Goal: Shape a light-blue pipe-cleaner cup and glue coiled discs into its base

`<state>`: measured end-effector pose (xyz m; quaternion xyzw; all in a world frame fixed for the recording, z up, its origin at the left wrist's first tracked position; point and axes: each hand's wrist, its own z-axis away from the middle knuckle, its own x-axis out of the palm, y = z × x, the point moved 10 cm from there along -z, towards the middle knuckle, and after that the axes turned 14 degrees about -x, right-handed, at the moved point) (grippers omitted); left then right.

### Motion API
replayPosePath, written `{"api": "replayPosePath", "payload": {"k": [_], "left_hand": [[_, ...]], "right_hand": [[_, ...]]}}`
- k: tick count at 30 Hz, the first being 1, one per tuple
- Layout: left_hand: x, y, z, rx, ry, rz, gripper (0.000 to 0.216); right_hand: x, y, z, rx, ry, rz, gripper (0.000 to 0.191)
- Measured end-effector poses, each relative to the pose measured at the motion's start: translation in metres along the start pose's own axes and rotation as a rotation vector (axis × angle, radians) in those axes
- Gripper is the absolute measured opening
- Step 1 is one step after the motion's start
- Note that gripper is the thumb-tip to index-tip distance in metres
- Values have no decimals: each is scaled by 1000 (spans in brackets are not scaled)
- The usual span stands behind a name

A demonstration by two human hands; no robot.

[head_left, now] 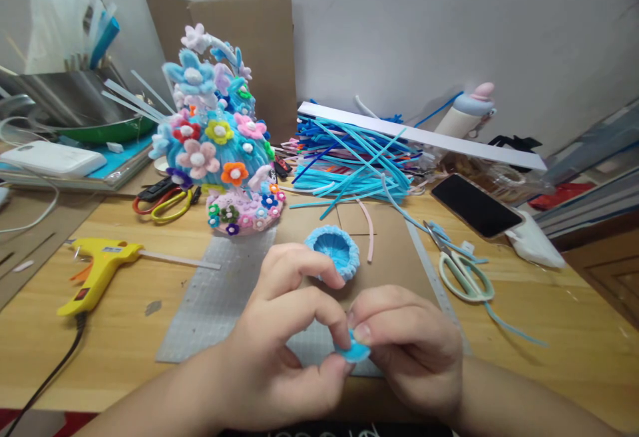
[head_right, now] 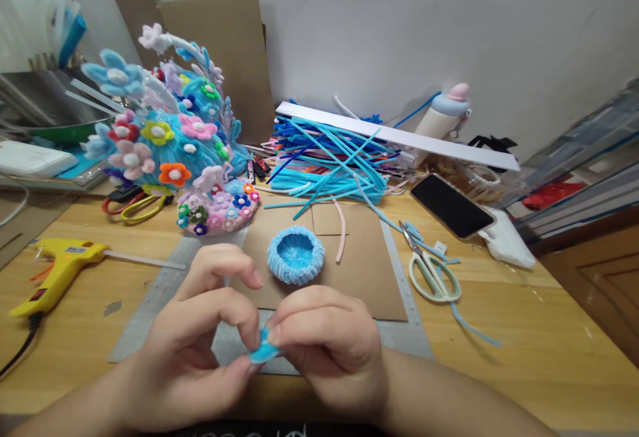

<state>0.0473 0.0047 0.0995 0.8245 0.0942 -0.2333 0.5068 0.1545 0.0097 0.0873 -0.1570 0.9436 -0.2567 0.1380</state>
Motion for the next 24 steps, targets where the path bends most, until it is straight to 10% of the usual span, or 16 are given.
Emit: {"api": "replayPosePath", "payload": {"k": [24], "left_hand": [[1,6,-2,68,-19,3,19]], "right_hand": [[4,-10,-5,-99,-40,7,21]]}}
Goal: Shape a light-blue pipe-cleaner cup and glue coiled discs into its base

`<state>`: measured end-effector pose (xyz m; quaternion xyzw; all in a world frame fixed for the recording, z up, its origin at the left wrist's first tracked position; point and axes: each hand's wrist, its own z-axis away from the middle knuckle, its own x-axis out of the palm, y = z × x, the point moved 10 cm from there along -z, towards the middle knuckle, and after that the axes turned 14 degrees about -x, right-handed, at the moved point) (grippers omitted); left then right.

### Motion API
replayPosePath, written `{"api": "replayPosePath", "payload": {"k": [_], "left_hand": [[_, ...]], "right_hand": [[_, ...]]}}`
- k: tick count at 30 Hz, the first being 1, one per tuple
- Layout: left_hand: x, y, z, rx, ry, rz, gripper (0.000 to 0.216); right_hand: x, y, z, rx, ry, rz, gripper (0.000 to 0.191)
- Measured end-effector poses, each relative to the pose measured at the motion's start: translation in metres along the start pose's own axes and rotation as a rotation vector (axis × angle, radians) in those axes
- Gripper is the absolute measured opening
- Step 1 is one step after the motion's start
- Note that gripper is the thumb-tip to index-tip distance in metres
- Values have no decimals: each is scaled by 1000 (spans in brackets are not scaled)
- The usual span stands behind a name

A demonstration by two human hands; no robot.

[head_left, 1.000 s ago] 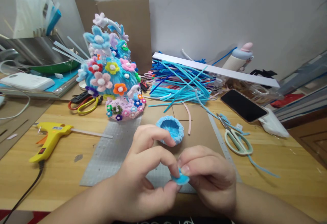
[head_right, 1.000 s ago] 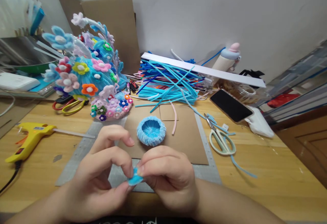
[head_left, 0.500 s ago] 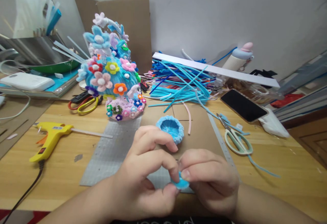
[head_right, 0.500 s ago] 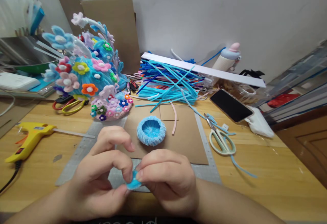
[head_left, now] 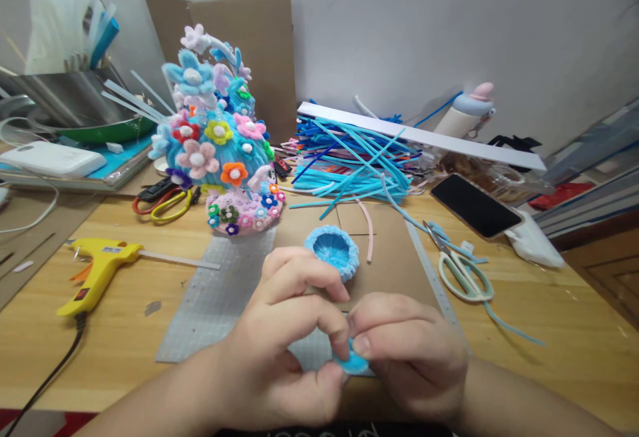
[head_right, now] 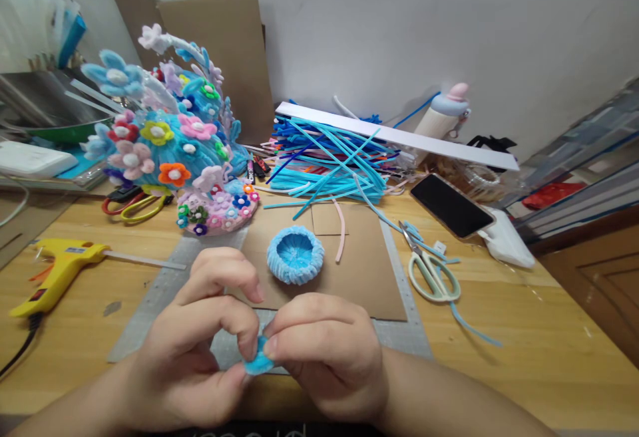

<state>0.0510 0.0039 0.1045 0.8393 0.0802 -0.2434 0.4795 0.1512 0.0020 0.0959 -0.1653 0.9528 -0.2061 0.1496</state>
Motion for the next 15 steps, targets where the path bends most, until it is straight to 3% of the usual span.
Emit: {"api": "replayPosePath", "payload": {"k": [15], "left_hand": [[5,-4,2,-25,-45,39,23]], "right_hand": [[4,3,6,3,3,-37,21]]}}
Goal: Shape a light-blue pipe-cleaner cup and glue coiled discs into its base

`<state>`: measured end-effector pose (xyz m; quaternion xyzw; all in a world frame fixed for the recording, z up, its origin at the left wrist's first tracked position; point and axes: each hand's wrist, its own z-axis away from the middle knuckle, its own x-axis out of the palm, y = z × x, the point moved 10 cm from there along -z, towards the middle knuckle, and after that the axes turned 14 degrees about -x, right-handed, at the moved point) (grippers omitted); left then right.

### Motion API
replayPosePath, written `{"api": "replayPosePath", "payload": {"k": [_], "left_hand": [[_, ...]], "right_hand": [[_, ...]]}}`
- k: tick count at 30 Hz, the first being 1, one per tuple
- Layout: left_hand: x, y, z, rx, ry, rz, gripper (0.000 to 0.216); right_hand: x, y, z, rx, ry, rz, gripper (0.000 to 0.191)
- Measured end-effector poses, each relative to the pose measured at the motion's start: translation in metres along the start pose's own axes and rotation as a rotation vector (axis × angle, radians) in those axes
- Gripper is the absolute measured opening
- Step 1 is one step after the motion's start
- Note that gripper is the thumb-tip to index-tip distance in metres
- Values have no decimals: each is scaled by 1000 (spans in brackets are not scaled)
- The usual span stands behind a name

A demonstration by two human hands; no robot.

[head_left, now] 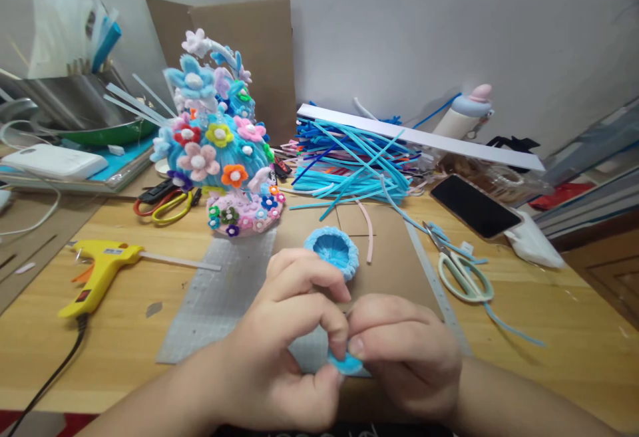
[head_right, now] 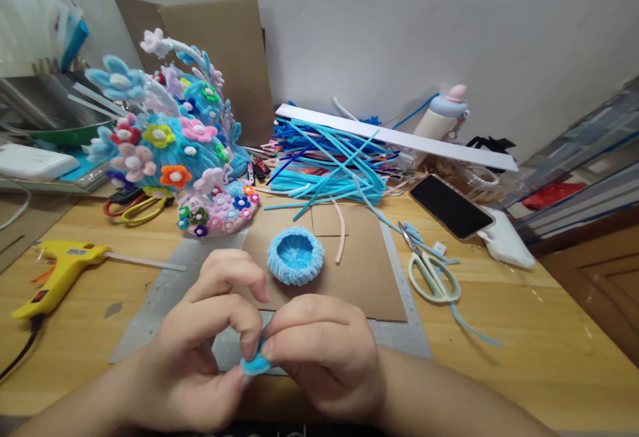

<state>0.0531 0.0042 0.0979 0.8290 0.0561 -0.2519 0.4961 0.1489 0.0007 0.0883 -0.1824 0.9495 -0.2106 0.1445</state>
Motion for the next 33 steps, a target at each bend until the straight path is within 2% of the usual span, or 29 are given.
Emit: {"api": "replayPosePath", "payload": {"k": [12,17,20,24,28,33], "left_hand": [[10,-7,0,-93,-177,100,34],[11,-16,1,-150,-219,211,45],[12,-23,2,-196,-243,326,43],[9,-34,-2,-259,-194,507,30],[3,-48,-8,-332,-73,609,22],[2,-80,-5,-561,76,790,21]], "right_hand": [[1,0,5,-18,27,10,23],[-1,-1,1,-11,19,42,25],[-4,3,0,37,32,51,23],[-7,8,2,77,55,70,22],[-6,10,4,93,54,54,27],[-9,9,2,87,72,82,28]]}}
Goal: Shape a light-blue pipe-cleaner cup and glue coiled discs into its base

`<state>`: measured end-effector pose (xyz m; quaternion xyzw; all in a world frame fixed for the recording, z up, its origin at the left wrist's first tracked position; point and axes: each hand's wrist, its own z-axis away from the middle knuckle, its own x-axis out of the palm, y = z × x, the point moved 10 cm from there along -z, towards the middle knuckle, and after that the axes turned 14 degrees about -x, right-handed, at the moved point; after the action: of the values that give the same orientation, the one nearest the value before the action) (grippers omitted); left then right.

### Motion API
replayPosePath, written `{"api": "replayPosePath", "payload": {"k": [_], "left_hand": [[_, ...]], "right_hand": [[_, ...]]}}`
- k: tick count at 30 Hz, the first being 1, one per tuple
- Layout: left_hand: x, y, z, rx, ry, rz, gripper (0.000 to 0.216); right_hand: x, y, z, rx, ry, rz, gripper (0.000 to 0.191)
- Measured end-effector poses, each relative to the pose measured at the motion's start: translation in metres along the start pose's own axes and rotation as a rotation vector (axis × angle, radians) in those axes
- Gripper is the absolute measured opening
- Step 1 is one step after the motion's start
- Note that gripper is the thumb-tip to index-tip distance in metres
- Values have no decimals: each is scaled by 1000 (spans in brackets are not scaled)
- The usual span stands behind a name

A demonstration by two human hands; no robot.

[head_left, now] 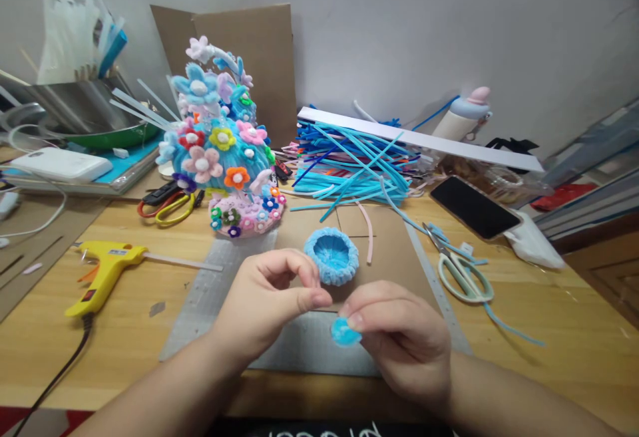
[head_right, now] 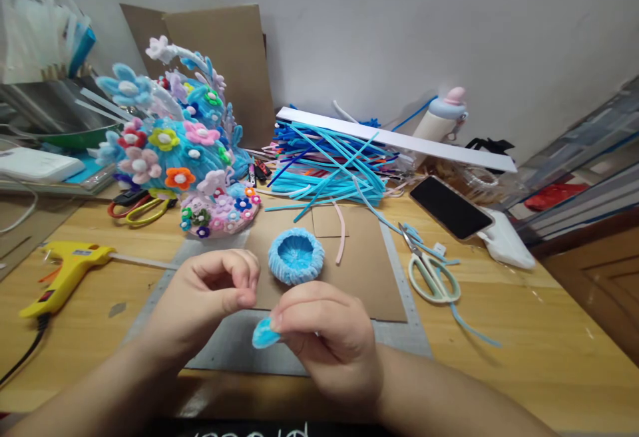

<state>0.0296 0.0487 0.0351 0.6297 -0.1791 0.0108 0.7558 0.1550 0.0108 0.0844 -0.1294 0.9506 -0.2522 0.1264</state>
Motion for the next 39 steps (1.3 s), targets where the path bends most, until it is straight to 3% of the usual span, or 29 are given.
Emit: {"api": "replayPosePath", "payload": {"k": [6,9,12,14,18,22,24,27,29,33,39], "left_hand": [[-16,-9,-1,-67,149,79,19],[-16,-11,-1,-82,160,77,18],[-16,-16,-2,-118,162,25,18],[-12,-17,-2,-114,127,-32,23],[-9,-6,0,10,115,-94,46],[-21,2,1,62,221,-83,47],[-23,0,-1,38,229,-96,45],[-18,-5,-3,2,195,-114,43],[-14,-9,-3,-22,161,-114,43],[0,-21,-4,-85,70,-183,43],[15,-38,-4,-162,-28,-372,44]], "right_hand": [[-9,-20,-2,-224,-39,163,36],[-6,-33,1,-393,-162,252,39],[2,-37,5,-468,-281,298,40],[2,-36,5,-453,-252,287,40],[-20,-14,-5,-167,-12,201,31],[-68,19,-16,173,205,53,13],[-72,51,-10,477,44,-48,2],[-56,89,50,1067,-434,-211,15],[-61,103,88,1300,-601,-185,19],[-75,127,126,1457,-645,-60,19],[-76,138,138,1485,-735,91,10]]}}
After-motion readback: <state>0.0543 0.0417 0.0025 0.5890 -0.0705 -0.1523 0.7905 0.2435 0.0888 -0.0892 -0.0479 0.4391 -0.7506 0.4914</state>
